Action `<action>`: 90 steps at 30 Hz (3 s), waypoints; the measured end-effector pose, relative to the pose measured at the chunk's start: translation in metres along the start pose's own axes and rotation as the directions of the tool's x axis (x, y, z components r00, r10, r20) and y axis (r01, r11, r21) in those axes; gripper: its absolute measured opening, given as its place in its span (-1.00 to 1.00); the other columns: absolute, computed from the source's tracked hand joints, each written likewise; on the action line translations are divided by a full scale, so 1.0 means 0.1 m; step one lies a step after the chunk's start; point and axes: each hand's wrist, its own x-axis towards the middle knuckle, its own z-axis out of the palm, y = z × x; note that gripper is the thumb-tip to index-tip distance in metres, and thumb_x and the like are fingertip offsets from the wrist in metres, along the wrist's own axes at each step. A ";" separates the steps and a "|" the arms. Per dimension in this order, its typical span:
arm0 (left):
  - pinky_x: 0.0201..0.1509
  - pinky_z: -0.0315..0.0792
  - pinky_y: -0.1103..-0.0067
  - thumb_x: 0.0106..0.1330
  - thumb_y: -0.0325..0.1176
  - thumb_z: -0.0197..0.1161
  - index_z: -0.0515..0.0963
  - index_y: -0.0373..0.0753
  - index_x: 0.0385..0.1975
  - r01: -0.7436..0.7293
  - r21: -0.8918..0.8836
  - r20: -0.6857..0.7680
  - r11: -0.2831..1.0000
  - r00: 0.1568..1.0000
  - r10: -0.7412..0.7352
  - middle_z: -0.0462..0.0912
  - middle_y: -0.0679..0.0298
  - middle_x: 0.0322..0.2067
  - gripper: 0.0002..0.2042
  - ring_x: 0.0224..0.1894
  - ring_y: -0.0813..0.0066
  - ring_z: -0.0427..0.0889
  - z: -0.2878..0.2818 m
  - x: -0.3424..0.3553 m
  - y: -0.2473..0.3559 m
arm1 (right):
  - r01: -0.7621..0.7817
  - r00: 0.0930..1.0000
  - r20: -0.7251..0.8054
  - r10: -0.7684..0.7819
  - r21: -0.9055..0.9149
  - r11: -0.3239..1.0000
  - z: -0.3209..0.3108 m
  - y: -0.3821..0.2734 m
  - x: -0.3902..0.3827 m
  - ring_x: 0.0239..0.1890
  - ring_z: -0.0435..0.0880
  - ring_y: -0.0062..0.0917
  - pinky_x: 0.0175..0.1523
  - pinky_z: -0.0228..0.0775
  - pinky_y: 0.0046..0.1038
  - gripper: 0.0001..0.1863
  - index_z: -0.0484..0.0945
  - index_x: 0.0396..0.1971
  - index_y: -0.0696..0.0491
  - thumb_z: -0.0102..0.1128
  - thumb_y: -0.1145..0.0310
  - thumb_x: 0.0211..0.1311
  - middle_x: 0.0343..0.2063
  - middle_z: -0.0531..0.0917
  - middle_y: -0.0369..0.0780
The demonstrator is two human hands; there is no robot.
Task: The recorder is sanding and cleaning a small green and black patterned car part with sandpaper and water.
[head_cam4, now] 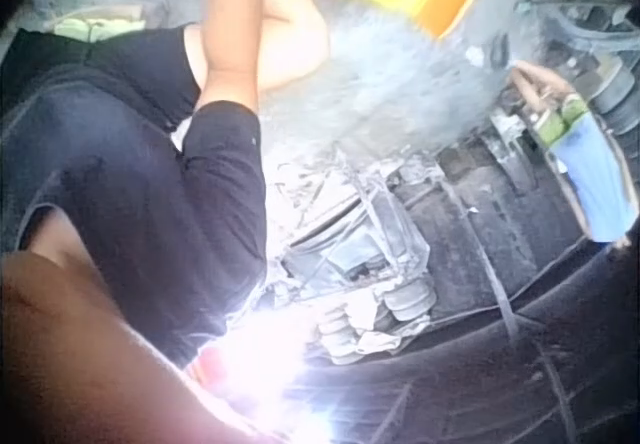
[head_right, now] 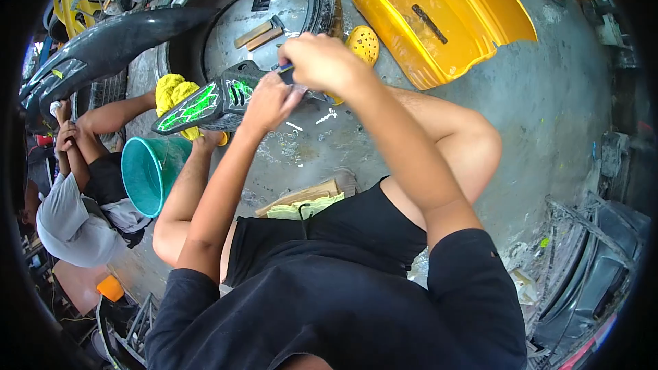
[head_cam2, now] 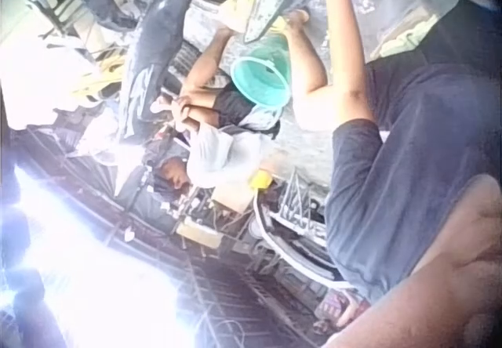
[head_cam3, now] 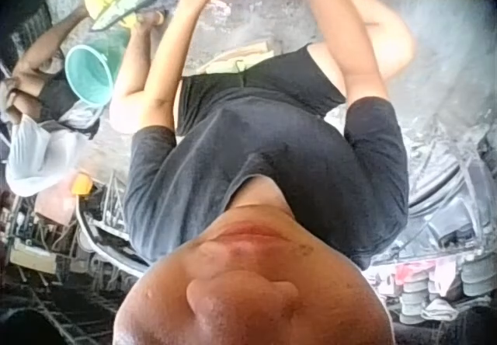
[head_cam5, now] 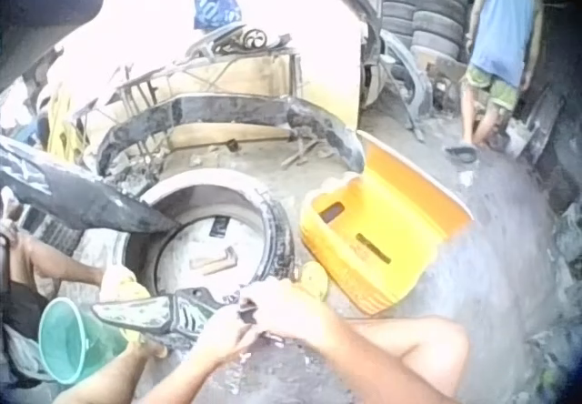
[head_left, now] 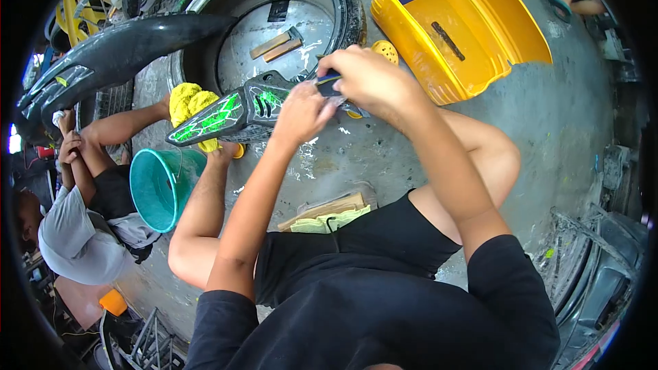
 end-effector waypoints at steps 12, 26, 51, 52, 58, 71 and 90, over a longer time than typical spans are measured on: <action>0.12 0.40 0.28 0.32 0.02 0.12 0.49 -0.19 0.04 0.235 0.098 0.013 0.967 0.971 -0.237 0.59 -0.02 -0.02 -0.55 -0.04 -0.05 0.57 -0.35 0.24 -0.95 | -0.034 0.901 -0.335 0.276 0.580 0.814 0.91 0.31 -0.49 0.00 0.58 -0.38 0.14 0.36 -0.43 -0.61 0.53 0.00 0.11 0.19 0.57 0.10 -0.10 0.61 -0.13; -0.24 0.41 0.47 0.34 0.00 0.19 0.54 -0.42 -0.30 0.298 -0.257 0.007 0.920 0.952 -0.306 0.50 0.13 -0.56 -0.54 -0.44 0.52 0.40 -1.65 0.60 -0.72 | 0.158 0.706 -0.297 0.643 0.951 0.265 0.35 0.81 -0.50 -0.53 0.51 -0.71 -0.59 0.32 -0.72 -0.60 0.44 0.13 -0.09 -0.02 0.48 0.30 -0.37 0.55 -0.29; -0.09 0.51 0.44 -0.09 -0.14 0.54 0.58 -0.36 -0.10 0.489 -0.302 -0.085 0.819 0.841 -0.534 0.70 -0.04 -0.32 -0.43 -0.24 0.20 0.71 -0.98 0.76 -0.49 | -0.094 0.484 -0.863 0.142 0.110 0.990 1.02 0.37 0.88 0.01 0.45 -0.13 0.15 0.31 -0.21 -0.65 0.59 -0.01 0.12 0.15 0.45 0.17 -0.07 0.54 -0.04; -0.10 0.51 0.44 -0.08 -0.14 0.53 0.58 -0.35 -0.10 0.497 -0.308 -0.073 0.812 0.838 -0.541 0.70 -0.02 -0.33 -0.44 -0.26 0.22 0.71 -0.97 0.77 -0.51 | -0.101 0.483 -0.864 0.144 0.109 0.989 1.01 0.49 0.86 0.01 0.45 -0.13 0.15 0.31 -0.21 -0.65 0.59 -0.01 0.12 0.15 0.45 0.17 -0.07 0.54 -0.04; -0.04 0.52 0.40 -0.05 -0.14 0.50 0.60 -0.32 -0.09 0.512 -0.274 -0.033 0.814 0.841 -0.540 0.70 -0.03 -0.26 -0.47 -0.18 0.15 0.72 -0.97 0.82 -0.22 | -0.371 0.502 -0.790 0.352 0.171 0.913 0.81 0.62 0.89 0.01 0.46 -0.08 0.17 0.29 -0.17 -0.66 0.56 0.00 0.19 0.06 0.47 0.23 -0.08 0.55 0.04; 0.03 0.50 0.34 -0.06 -0.18 0.46 0.61 -0.33 -0.04 0.534 -0.305 0.031 0.788 0.833 -0.552 0.67 -0.08 -0.19 -0.45 -0.11 0.04 0.67 -0.92 0.76 -0.29 | -0.150 0.536 -0.835 0.125 0.052 0.987 0.91 0.57 0.79 0.00 0.47 -0.08 0.15 0.31 -0.17 -0.62 0.55 0.04 0.13 0.09 0.48 0.20 -0.03 0.55 0.03; 0.04 0.49 0.30 -0.02 -0.16 0.44 0.63 -0.27 -0.06 0.524 -0.263 -0.032 0.810 0.835 -0.550 0.67 -0.07 -0.17 -0.50 -0.10 0.01 0.66 -0.81 0.80 -0.22 | -0.232 0.601 -0.789 0.130 -0.017 0.973 0.66 0.61 0.72 0.01 0.43 -0.10 0.12 0.32 -0.15 -0.59 0.58 -0.01 0.17 0.12 0.53 0.06 -0.01 0.50 0.02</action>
